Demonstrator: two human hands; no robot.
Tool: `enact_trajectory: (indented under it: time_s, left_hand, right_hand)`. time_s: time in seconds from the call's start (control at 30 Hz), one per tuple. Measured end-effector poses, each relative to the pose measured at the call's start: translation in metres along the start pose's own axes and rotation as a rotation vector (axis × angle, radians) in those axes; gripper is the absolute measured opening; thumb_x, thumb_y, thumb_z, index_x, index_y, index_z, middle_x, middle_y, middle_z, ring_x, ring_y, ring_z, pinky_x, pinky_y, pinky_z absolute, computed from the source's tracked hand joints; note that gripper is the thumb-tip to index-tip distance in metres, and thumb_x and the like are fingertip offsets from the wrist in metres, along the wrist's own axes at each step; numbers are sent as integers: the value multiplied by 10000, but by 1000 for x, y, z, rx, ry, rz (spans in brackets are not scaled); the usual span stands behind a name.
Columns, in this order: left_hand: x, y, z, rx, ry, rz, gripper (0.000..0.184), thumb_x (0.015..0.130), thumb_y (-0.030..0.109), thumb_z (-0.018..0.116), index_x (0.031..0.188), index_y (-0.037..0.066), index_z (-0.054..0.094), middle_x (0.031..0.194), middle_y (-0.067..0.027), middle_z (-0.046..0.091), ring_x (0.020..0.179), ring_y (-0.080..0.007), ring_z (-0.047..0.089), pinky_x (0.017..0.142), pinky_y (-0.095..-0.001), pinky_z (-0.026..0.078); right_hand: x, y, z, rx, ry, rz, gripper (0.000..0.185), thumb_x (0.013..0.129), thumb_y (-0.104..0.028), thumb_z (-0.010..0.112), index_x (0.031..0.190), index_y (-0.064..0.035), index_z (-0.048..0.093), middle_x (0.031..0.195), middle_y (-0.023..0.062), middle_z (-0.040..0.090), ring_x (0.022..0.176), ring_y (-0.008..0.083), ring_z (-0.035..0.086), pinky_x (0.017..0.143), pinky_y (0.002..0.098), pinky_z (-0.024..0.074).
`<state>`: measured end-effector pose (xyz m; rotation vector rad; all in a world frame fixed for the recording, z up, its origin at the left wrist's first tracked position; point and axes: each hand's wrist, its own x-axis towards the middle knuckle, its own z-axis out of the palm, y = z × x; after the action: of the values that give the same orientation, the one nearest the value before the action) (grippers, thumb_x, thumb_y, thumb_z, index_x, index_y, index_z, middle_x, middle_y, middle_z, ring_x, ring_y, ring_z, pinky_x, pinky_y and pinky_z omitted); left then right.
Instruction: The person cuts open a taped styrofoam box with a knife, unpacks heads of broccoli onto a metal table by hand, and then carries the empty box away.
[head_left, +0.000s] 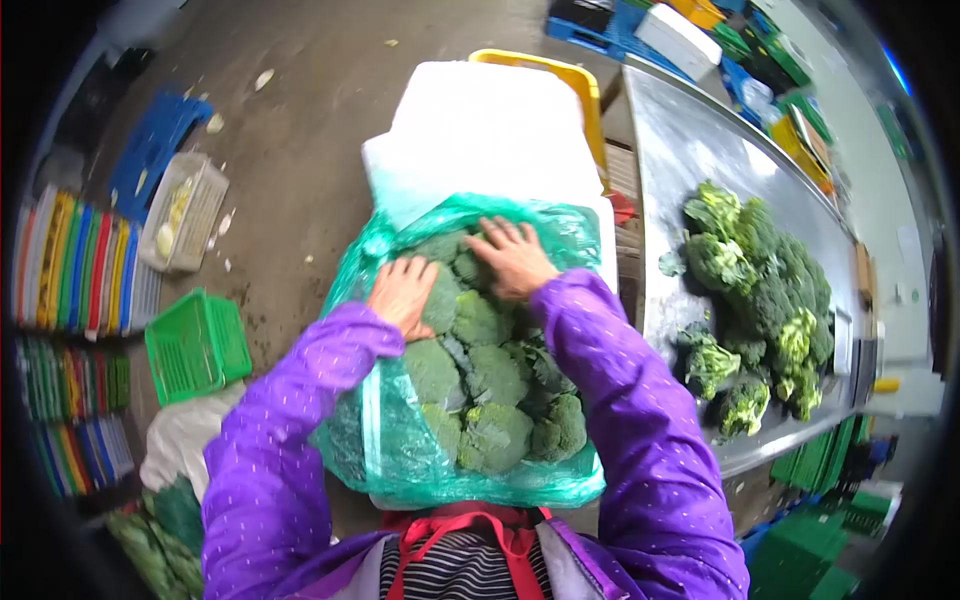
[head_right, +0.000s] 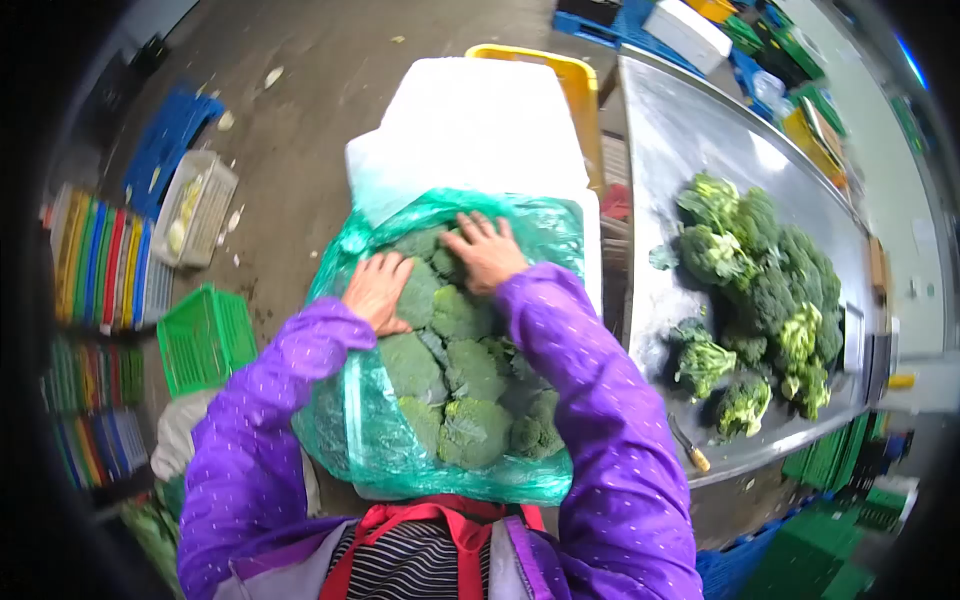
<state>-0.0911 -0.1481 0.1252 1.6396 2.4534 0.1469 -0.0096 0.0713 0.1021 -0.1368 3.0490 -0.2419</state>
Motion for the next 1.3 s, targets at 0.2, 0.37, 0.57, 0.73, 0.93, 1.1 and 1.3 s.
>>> enact_trajectory:
  time_s: [0.2, 0.37, 0.57, 0.73, 0.93, 1.1, 1.3]
  left_hand:
    - [5, 7, 1, -164, 132, -107, 893, 474, 395, 846, 1189, 37, 448, 1011, -133, 473, 986, -323, 479, 810, -433, 393]
    - [23, 2, 7, -116, 43, -128, 808, 481, 416, 848, 1101, 61, 470, 1012, -165, 482, 950, -363, 504, 798, -455, 419]
    - [-11, 17, 2, -268, 128, -147, 755, 543, 278, 830, 1151, 40, 453, 1074, -186, 551, 994, -364, 520, 842, -431, 393]
    - [1, 12, -16, -493, 91, -129, 652, 560, 195, 795, 1114, 25, 494, 1005, -187, 592, 927, -341, 567, 797, -389, 442]
    - [11, 1, -14, -513, -14, -134, 708, 516, 228, 795, 1115, -16, 507, 1035, -199, 593, 952, -333, 580, 809, -392, 457]
    - [8, 24, 1, -291, 80, -55, 956, 498, 405, 821, 1277, 31, 412, 1141, -227, 561, 1044, -398, 536, 877, -459, 437]
    - [12, 34, -23, -124, 1, -195, 697, 563, 377, 779, 1112, 35, 518, 1002, -214, 609, 951, -380, 577, 812, -436, 455]
  right_hand:
    - [6, -15, -29, -225, -207, 51, 464, 710, -188, 669, 1157, -184, 541, 1131, 104, 528, 1120, 265, 471, 958, 450, 329]
    - [26, -8, -8, -103, -318, 133, 390, 822, -225, 570, 1205, -180, 517, 1253, 180, 465, 1206, 328, 433, 1025, 538, 247]
    - [-26, -8, -14, -63, 68, 74, 280, 771, -223, 624, 1043, -166, 592, 1090, 151, 542, 1073, 310, 494, 953, 501, 305]
    - [-140, -10, -73, 474, 325, 280, 369, 663, -230, 743, 960, -108, 563, 1008, 147, 557, 1020, 334, 492, 903, 462, 344]
    - [-294, -9, -104, 1204, 542, 718, 416, 723, -253, 750, 996, -14, 545, 955, 70, 549, 952, 153, 493, 852, 295, 393]
    - [-411, 10, -90, 1437, 951, 969, 355, 747, -111, 692, 1061, -21, 554, 952, 36, 573, 892, 134, 556, 791, 279, 466]
    - [-473, 31, -84, 1289, 1111, 1110, 372, 765, -119, 651, 1096, -1, 528, 975, 54, 581, 882, 135, 553, 776, 267, 439]
